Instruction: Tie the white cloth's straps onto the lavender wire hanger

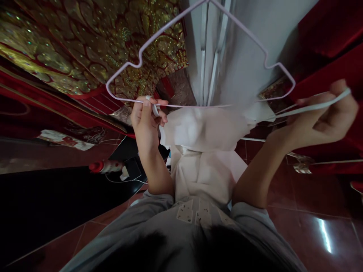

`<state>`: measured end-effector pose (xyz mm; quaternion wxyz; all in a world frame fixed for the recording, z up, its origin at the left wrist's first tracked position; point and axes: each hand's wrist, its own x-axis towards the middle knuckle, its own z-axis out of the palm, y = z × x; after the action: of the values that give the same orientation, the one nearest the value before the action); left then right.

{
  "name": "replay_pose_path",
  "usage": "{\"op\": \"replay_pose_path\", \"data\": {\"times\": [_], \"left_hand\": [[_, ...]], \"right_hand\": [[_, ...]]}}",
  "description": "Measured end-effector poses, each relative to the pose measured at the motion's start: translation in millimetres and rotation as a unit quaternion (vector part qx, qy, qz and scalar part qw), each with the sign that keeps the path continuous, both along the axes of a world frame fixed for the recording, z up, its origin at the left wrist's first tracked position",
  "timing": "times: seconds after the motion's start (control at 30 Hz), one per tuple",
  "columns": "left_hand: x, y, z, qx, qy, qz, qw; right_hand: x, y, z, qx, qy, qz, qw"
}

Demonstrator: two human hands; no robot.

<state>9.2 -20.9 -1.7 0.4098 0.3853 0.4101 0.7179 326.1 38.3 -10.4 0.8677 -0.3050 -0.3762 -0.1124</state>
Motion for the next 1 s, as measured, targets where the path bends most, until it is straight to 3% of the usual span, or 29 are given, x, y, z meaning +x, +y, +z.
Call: {"op": "replay_pose_path", "data": {"times": [0.07,0.1,0.17,0.23,0.33,0.43,0.5,0.57,0.63,0.8,1.0], "left_hand": [[2.9,2.0,-1.2,-0.001,-0.011,-0.005,1.0],[4.3,2.3,-1.5,0.008,-0.018,-0.011,1.0],[6.2,1.3,-1.6,0.033,-0.032,-0.021,0.999],[6.5,-0.4,-1.9,0.047,-0.032,-0.027,0.998],[1.3,-0.1,-6.4,0.025,0.007,-0.012,1.0],[-11.8,6.5,-17.7,0.053,0.031,0.105,0.993],[-23.8,12.2,-26.3,0.103,0.02,0.228,0.968],[-35.6,16.1,-32.0,0.149,0.019,0.305,0.94],[-44.2,17.0,-32.0,0.179,0.05,0.29,0.939],[-47.1,14.5,-7.1,0.196,0.165,0.125,0.958],[-54.0,16.6,28.5,0.178,0.181,0.135,0.958]], "right_hand": [[-28.9,-22.4,2.7,-0.021,-0.025,0.048,0.998],[-42.7,-32.0,4.1,-0.085,-0.073,0.099,0.989],[-63.8,-45.3,5.4,-0.216,-0.187,0.214,0.934],[-74.1,-50.8,3.6,-0.288,-0.248,0.271,0.884],[-75.4,-52.2,-2.5,-0.277,-0.231,0.267,0.894],[-71.9,-52.7,-7.1,-0.258,-0.196,0.256,0.911],[-70.5,-52.5,-8.8,-0.26,-0.193,0.261,0.91],[-70.4,-50.9,-10.4,-0.265,-0.193,0.272,0.905],[-71.5,-48.6,-12.3,-0.271,-0.19,0.276,0.902],[-78.7,-46.4,-16.7,-0.29,-0.196,0.282,0.893],[-84.2,-48.6,-19.7,-0.292,-0.219,0.323,0.873]]}}
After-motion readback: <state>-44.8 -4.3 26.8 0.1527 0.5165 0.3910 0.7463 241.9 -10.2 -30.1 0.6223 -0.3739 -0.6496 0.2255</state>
